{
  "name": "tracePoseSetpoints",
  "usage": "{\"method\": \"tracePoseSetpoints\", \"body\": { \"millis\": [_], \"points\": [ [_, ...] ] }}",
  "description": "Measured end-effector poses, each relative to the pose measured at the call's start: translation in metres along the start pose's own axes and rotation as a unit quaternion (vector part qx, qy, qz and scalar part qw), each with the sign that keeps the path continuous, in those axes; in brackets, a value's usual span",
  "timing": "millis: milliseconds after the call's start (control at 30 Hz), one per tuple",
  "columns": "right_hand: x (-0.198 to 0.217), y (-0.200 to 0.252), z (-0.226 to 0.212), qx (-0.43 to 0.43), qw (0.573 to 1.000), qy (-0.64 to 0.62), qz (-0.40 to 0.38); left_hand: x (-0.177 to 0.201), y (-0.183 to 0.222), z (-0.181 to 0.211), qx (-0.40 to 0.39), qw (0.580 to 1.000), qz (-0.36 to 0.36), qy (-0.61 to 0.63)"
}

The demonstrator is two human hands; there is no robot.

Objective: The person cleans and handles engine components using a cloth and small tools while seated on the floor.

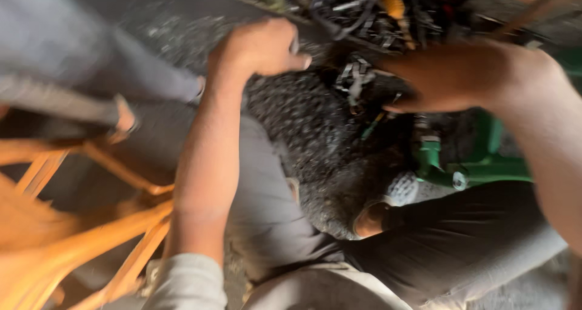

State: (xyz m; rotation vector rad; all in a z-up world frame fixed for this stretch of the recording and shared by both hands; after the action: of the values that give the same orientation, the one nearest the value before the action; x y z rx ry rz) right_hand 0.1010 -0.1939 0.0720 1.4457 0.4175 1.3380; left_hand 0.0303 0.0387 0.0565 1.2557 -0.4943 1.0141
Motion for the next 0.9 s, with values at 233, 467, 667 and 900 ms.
{"method": "tracePoseSetpoints", "body": {
  "millis": [233,467,667,900],
  "points": [
    [-0.239,-0.202,0.132,-0.095,0.985,0.055,-0.133,-0.118,0.184,-0.125,0.003,0.907,0.306,0.290],
    [-0.261,-0.269,0.149,-0.011,0.986,-0.118,-0.114,-0.532,0.284,-0.123,0.454,0.859,-0.098,0.218],
    [-0.243,-0.250,0.103,-0.025,0.991,-0.104,-0.082,-0.723,0.344,-0.045,0.588,0.600,-0.154,0.521],
    [-0.208,-0.246,0.090,-0.053,0.991,-0.103,-0.060,-0.736,0.422,-0.094,0.687,0.492,0.196,0.498]
  ]
}}
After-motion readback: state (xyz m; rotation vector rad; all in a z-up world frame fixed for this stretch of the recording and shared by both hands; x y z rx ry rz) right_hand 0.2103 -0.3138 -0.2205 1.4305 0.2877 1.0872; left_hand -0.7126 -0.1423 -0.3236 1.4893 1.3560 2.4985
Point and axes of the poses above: each hand's wrist, its own y-axis away from the middle knuckle, its own x-axis out of the back of the hand, z = x × y, the point moved 8 cm from there along -y, towards the middle knuckle, and after that the axes turned 12 degrees about -z, right-handed, at the moved point
